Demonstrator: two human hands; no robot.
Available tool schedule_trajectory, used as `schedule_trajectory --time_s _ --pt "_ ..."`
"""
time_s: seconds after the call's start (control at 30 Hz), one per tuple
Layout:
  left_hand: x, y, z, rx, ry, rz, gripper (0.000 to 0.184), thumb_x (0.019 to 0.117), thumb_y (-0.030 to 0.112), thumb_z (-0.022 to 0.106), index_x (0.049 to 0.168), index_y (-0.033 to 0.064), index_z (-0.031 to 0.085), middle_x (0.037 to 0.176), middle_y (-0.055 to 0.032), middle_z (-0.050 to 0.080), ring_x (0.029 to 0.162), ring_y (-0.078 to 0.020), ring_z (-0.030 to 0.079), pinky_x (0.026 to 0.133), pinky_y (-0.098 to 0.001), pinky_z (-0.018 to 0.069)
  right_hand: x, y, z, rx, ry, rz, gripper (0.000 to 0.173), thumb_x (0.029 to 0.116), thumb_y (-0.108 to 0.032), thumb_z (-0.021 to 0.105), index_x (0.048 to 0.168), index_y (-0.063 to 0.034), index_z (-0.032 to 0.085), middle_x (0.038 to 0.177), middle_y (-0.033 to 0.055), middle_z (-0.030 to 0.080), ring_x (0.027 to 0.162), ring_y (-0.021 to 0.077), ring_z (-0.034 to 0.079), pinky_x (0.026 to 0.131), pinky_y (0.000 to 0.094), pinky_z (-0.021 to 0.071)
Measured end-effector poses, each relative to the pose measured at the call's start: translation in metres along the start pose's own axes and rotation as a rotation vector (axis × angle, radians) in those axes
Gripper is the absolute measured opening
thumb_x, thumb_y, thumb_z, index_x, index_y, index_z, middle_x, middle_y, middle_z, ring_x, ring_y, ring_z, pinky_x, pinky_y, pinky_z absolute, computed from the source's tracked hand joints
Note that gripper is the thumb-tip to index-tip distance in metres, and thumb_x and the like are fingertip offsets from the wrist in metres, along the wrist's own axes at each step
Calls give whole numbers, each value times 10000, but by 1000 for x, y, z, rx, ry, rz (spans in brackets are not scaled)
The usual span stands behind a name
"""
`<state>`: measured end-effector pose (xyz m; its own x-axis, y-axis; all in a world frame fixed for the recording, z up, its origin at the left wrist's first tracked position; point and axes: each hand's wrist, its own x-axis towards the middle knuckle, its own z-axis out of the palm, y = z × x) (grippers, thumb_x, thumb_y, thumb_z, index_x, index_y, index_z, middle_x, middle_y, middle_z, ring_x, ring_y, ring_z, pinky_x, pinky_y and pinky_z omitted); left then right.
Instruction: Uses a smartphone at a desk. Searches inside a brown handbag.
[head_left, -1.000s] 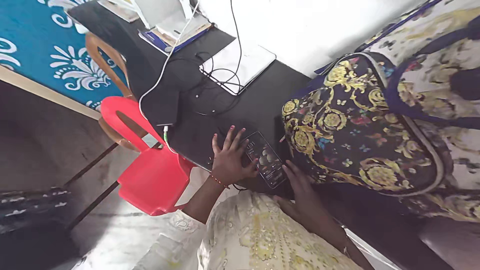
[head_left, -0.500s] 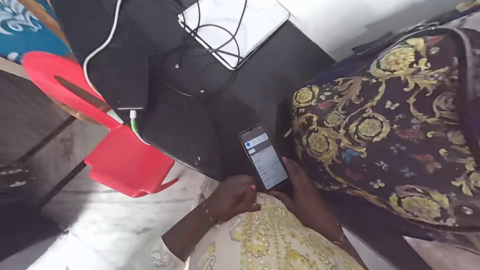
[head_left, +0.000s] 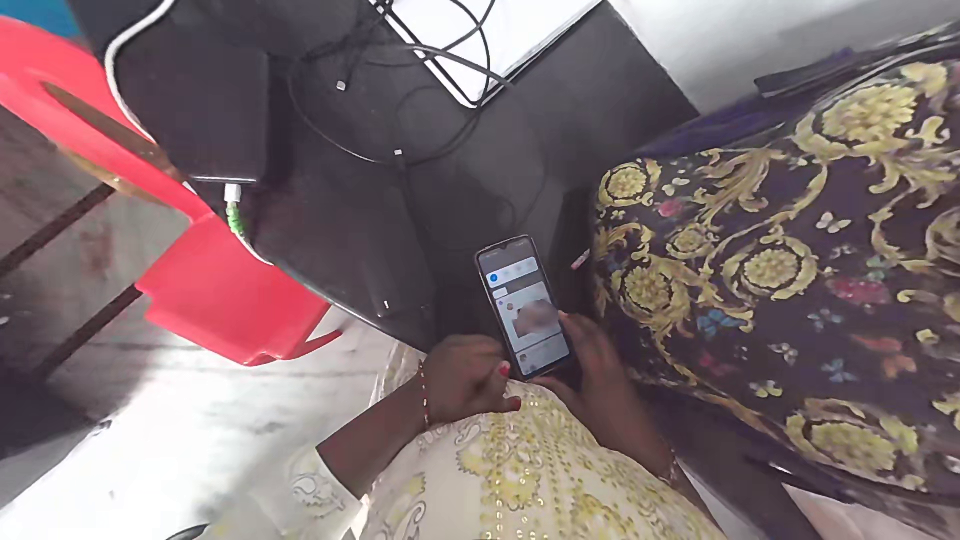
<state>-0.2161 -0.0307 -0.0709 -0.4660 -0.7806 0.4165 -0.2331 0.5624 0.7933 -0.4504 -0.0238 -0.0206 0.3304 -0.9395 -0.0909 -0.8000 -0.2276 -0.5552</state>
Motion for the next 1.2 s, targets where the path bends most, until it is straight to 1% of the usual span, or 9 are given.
schedule_trajectory --time_s 0.1,0.23,0.37,0.53,0.6,0.77,0.97,1.03,1.2 --pt "0 0 1 6 19 8 490 1038 293 430 616 59 516 622 -104 561 610 -208 589 591 -288 497 0 1 1 27 11 -23 772 824 -419 784 1429 1 554 1335 289 587 1162 382 630 957 437 543" --pt "0 -1 2 12 23 4 500 1047 299 414 614 63 505 612 -100 548 598 -206 582 577 -294 489 5 -1 -1 20 -16 -67 644 824 -373 790 1418 -184 628 1318 325 570 1122 420 630 926 484 548" --pt "0 -2 1 -6 15 10 503 1048 320 423 618 70 497 605 -92 524 584 -202 562 559 -296 471 11 -5 -5 -91 -75 -122 634 836 -384 772 1443 -355 590 1313 331 565 1115 464 617 901 517 547" --pt "-1 -4 0 -22 4 22 498 1049 322 429 632 62 507 613 -97 532 590 -211 572 558 -304 481 20 -19 -13 -188 -205 -96 697 804 -277 826 1446 -394 580 1336 373 528 1081 522 592 827 545 552" --pt "-1 -4 1 -20 11 25 492 1045 307 425 628 60 509 609 -98 534 584 -212 572 553 -305 480 22 -22 -15 -206 -230 -69 737 781 -266 845 1462 -339 573 1337 375 527 1092 529 588 831 546 552" --pt "-1 -4 1 -36 16 27 502 1049 319 424 630 56 511 612 -108 541 594 -219 577 563 -309 482 19 -26 -13 -219 -177 65 911 743 -306 882 1469 69 480 1361 344 556 1205 478 602 976 506 532" --pt "1 -6 0 -51 3 37 509 1045 311 420 613 57 511 609 -107 546 588 -212 578 553 -303 482 13 -26 -13 -202 -130 89 962 767 -324 860 1492 113 404 1358 332 559 1185 446 624 940 489 554" --pt "0 -6 0 -56 -1 41 510 1049 313 416 617 59 511 613 -104 544 594 -208 577 560 -300 483 13 -25 -13 -193 -131 72 918 760 -295 867 1505 39 447 1343 319 570 1154 444 634 905 492 568" --pt "-1 -5 0 -31 6 29 518 1048 321 412 609 62 497 608 -101 529 588 -214 569 559 -306 480 17 -25 -14 -156 -194 4 733 791 -219 837 1462 -358 574 1348 373 528 1154 519 585 897 554 544"
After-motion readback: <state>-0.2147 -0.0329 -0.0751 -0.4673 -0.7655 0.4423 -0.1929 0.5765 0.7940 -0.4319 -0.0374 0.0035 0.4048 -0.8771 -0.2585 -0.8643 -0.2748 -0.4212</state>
